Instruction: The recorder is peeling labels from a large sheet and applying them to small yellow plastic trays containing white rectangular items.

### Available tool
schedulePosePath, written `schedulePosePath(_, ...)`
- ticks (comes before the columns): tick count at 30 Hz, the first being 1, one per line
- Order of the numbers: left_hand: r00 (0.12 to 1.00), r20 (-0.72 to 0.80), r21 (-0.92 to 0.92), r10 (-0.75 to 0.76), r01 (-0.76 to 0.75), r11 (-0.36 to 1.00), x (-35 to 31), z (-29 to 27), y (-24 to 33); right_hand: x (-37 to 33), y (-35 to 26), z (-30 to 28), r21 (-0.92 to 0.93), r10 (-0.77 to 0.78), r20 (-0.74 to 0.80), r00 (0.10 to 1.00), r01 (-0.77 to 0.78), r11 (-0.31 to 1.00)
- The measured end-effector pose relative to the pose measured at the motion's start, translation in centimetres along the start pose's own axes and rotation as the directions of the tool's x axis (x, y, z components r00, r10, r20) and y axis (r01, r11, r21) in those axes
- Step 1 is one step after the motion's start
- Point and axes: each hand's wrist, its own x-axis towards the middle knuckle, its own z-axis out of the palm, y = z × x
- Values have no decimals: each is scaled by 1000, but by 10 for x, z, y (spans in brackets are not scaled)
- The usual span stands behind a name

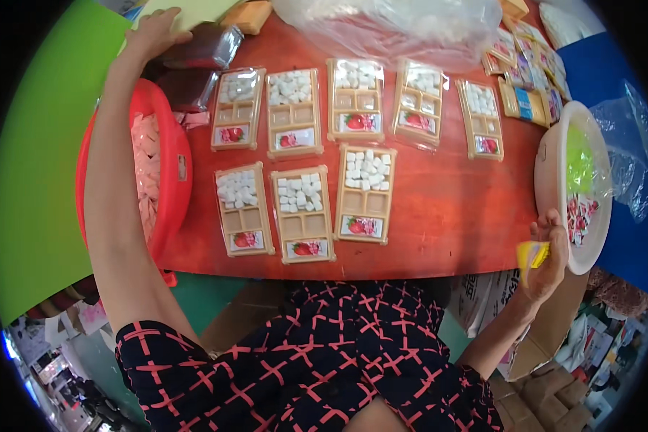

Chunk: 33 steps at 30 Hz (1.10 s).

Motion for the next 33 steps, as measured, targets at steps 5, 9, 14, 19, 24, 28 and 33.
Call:
schedulePosePath(5, 996, -31, -207, 84, -89, 974, -27, -74, 119, 1, 5, 3, 23, 77, 41, 996, -78, 997)
schedulePosePath(9, 953, 59, -638, 296, -192, 746, -102, -148, 241, -3, 13, 1, 32, 54, 123, 991, -58, 998)
schedulePosePath(14, 950, 147, -648, 277, -119, 752, -151, -153, 328, -14, 21, -9, 118, 82, 205, 975, -107, 987)
schedulePosePath(19, 973, 132, -706, 188, -41, 707, -160, -153, 359, -28, 21, -19, 80, 82, 207, 975, -101, 992)
schedulePosePath(24, 951, 133, -753, 278, -85, 652, -170, -177, 410, -35, 22, -26, 106, 76, 180, 981, -96, 990)
schedulePosePath(28, 965, 52, -803, 256, -112, 585, -171, -180, 433, -37, 25, -22, 128, 116, 203, 972, -144, 981)
schedulePosePath(33, 989, 11, -860, 145, -64, 506, -186, -183, 422, -41, 23, -9, 96, 127, 232, 964, -153, 984)
